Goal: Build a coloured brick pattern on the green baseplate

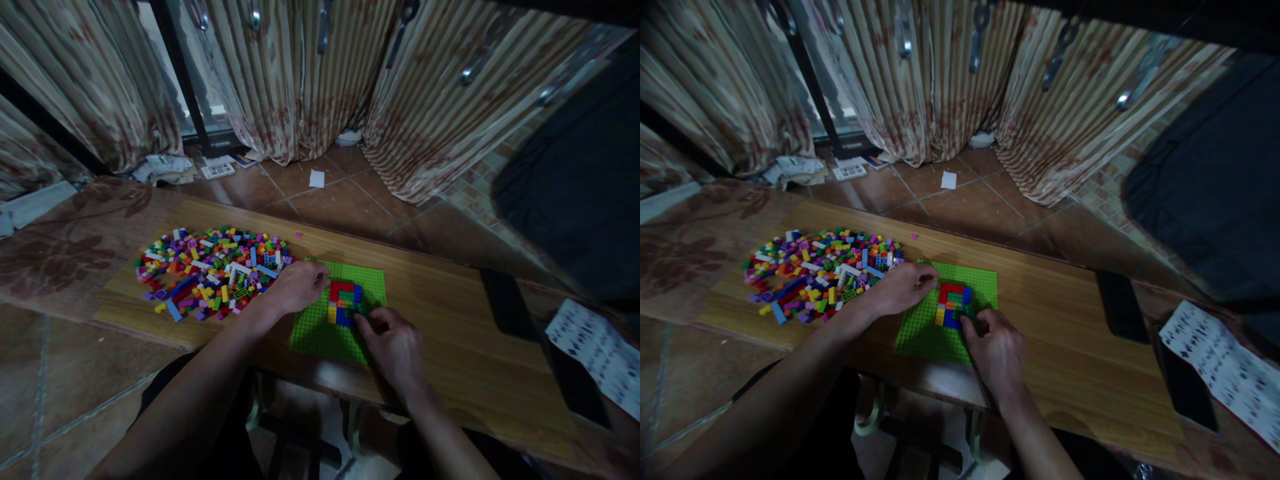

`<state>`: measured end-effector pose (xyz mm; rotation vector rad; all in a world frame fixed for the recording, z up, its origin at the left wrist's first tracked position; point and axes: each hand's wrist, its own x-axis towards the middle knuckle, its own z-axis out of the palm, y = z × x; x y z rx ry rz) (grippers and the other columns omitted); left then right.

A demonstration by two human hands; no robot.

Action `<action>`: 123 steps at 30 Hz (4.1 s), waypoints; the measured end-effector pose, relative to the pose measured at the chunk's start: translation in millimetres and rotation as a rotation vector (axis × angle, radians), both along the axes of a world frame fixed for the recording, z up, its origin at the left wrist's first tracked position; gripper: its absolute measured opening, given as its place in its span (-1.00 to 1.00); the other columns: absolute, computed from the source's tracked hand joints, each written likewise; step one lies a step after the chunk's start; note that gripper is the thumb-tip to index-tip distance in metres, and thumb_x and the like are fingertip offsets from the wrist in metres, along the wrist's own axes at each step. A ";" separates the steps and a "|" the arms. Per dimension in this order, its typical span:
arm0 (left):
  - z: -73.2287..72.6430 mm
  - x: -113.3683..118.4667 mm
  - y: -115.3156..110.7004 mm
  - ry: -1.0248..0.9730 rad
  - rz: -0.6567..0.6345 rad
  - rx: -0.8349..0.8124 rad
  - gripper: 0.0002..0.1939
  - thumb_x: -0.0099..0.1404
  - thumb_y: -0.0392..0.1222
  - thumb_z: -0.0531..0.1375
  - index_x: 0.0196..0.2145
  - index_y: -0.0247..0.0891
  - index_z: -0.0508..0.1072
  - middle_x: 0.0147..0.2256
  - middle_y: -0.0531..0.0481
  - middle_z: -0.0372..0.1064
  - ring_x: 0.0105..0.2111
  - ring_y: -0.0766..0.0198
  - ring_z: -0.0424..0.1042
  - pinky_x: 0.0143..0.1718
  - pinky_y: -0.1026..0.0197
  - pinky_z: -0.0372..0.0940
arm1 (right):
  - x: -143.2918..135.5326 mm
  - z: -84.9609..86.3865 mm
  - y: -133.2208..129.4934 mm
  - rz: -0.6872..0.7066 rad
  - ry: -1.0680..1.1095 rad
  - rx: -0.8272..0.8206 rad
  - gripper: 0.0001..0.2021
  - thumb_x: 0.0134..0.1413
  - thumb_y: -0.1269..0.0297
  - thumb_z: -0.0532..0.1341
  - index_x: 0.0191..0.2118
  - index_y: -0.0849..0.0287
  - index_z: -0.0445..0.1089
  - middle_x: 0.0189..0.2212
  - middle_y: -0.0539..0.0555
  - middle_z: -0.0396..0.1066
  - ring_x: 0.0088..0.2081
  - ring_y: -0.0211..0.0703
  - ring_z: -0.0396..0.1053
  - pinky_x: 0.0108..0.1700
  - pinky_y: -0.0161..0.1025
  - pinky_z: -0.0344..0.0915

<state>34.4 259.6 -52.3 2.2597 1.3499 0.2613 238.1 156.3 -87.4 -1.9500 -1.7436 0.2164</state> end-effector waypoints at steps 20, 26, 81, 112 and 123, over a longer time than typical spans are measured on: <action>3.0 0.0 -0.2 0.019 -0.007 -0.012 -0.75 0.34 -0.18 0.06 -0.21 -0.24 0.53 -0.31 -0.05 0.53 -0.31 0.23 0.49 -0.25 0.24 0.30 | 1.0 1.5 1.3 0.049 0.159 -0.012 -0.66 0.17 -0.01 0.16 -0.42 0.15 0.43 -0.49 0.03 0.45 -0.45 -0.18 0.38 -0.35 -0.27 0.20; 6.4 1.2 -1.7 0.037 -0.002 0.008 -0.72 0.33 -0.18 0.04 -0.19 -0.26 0.53 -0.35 -0.06 0.50 -0.35 0.24 0.47 -0.31 0.25 0.25 | 4.8 -3.1 2.9 0.012 0.303 -0.087 -0.68 0.10 -0.04 0.21 -0.36 0.14 0.47 -0.43 0.06 0.51 -0.42 -0.13 0.44 -0.33 -0.24 0.28; -22.8 41.9 0.2 -0.210 -0.017 -0.190 -0.73 0.15 -0.21 0.28 -0.15 -0.19 0.56 -0.21 0.03 0.54 -0.22 0.24 0.49 -0.14 0.24 0.35 | 14.1 -4.4 27.8 -0.026 0.556 -0.303 -0.73 -0.17 0.03 0.33 -0.52 0.16 0.54 -0.62 0.03 0.47 -0.59 -0.19 0.32 -0.53 -0.27 0.15; -12.5 33.6 -0.3 -0.233 -0.064 -0.143 -0.67 0.37 -0.20 0.00 -0.08 -0.26 0.51 -0.18 -0.04 0.54 -0.23 0.24 0.50 -0.18 0.25 0.36 | 16.0 0.9 23.2 -0.093 0.483 -0.121 -0.57 0.06 -0.10 0.13 -0.48 0.18 0.47 -0.58 0.05 0.45 -0.51 -0.15 0.34 -0.42 -0.24 0.19; -13.4 25.8 1.3 -0.276 -0.025 -0.156 -0.72 0.27 -0.30 0.09 -0.13 -0.24 0.54 -0.22 0.01 0.55 -0.27 0.29 0.51 -0.20 0.32 0.35 | -7.3 -15.1 24.4 -0.069 0.666 -0.110 -0.61 -0.14 0.09 0.31 -0.20 0.24 0.48 -0.37 0.14 0.53 -0.34 -0.05 0.45 -0.23 -0.11 0.36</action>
